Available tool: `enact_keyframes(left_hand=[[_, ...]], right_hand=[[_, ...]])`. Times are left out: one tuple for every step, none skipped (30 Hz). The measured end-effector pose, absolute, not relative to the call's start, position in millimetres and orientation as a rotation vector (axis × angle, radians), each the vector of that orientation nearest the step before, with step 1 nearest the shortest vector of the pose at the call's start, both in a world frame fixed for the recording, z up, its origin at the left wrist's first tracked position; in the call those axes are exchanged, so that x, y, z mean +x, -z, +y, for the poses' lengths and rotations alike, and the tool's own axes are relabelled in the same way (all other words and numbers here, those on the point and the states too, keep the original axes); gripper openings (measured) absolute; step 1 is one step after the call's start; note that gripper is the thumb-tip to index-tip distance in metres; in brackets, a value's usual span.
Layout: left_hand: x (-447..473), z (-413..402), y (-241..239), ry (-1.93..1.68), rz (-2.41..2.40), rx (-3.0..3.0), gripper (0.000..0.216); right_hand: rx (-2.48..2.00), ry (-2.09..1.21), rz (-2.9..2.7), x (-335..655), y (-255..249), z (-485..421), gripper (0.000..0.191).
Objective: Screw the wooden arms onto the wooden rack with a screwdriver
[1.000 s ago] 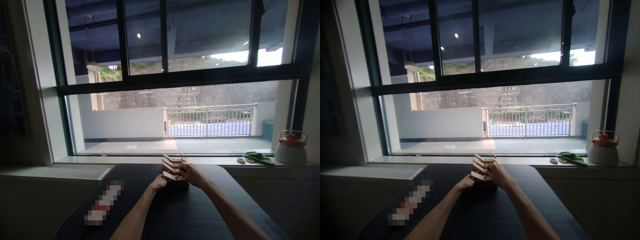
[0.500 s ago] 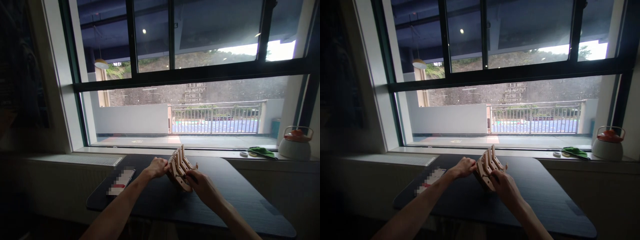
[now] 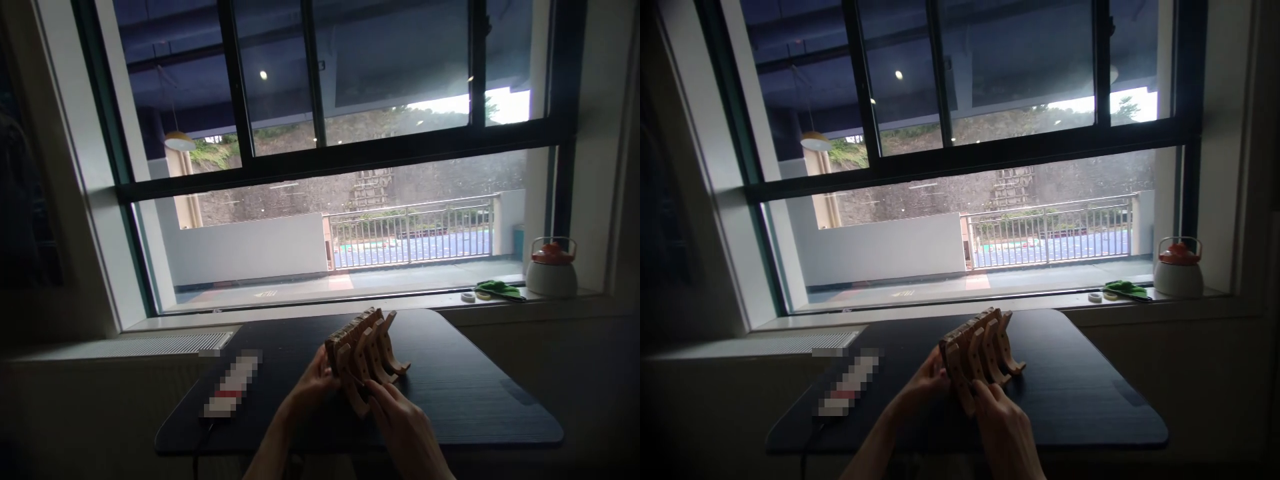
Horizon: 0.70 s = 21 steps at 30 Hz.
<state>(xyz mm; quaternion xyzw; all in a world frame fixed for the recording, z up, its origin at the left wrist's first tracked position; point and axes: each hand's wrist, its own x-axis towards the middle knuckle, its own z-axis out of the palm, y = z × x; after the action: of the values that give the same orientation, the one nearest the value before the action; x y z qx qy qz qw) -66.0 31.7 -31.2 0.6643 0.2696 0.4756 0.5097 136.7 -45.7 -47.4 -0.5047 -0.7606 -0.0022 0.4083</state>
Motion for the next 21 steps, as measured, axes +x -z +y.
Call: enact_keyframes(left_hand=[[-60,33,41,-1.138,0.609,1.536,0.071],[-52,33,50,-1.193,0.598,1.488,0.069],[-45,35,58,-1.270,0.605,1.459,0.064],[-38,36,64,-1.336,0.629,1.443,0.060],[-32,37,69,-1.382,0.665,1.436,0.060],[-27,39,73,-1.404,0.713,1.438,0.063],[-24,40,76,-1.426,0.779,1.444,0.068],[-22,41,78,-1.442,0.851,1.460,0.072],[-21,41,80,-1.457,0.911,1.486,0.073],[-20,42,81,-1.474,0.959,1.517,0.073],[-21,42,82,-1.484,0.991,1.552,0.071],[-21,41,82,-1.487,1.014,1.585,0.068],[-22,41,82,-1.486,1.034,1.610,0.065],[-22,41,83,-1.481,1.054,1.630,0.063],[-22,41,83,-1.476,1.077,1.648,0.061],[-22,41,83,-1.473,1.095,1.666,0.059],[-22,42,84,-1.474,1.107,1.685,0.058],[-22,42,84,-1.477,1.112,1.704,0.057],[-21,43,85,-1.475,1.117,1.720,0.056],[-21,43,86,-1.470,1.126,1.731,0.056],[-21,44,87,-1.459,1.136,1.738,0.057]], right_hand=[[-1.275,0.002,-1.920,135,46,-47,0.032],[-1.282,-0.006,-1.922,132,43,-49,0.033],[-1.293,-0.019,-1.924,129,40,-51,0.033],[-1.306,-0.038,-1.928,127,37,-53,0.033],[-1.318,-0.058,-1.934,124,35,-55,0.034],[-1.331,-0.078,-1.937,122,33,-56,0.035],[-1.343,-0.097,-1.935,121,32,-58,0.036],[-1.356,-0.116,-1.923,121,33,-58,0.036],[-1.372,-0.133,-1.901,122,35,-58,0.035],[-1.394,-0.147,-1.872,124,38,-58,0.035],[-1.421,-0.159,-1.841,127,42,-57,0.034],[-1.456,-0.172,-1.817,131,46,-57,0.034],[-1.498,-0.183,-1.800,134,50,-56,0.034],[-1.545,-0.193,-1.789,137,53,-55,0.034],[-1.588,-0.201,-1.787,139,56,-55,0.034],[-1.622,-0.210,-1.794,139,58,-54,0.033],[-1.644,-0.217,-1.807,139,60,-54,0.032],[-1.653,-0.222,-1.823,138,60,-54,0.030],[-1.652,-0.226,-1.838,137,60,-53,0.029],[-1.642,-0.229,-1.849,135,59,-53,0.028],[-1.629,-0.233,-1.855,134,59,-53,0.027]])
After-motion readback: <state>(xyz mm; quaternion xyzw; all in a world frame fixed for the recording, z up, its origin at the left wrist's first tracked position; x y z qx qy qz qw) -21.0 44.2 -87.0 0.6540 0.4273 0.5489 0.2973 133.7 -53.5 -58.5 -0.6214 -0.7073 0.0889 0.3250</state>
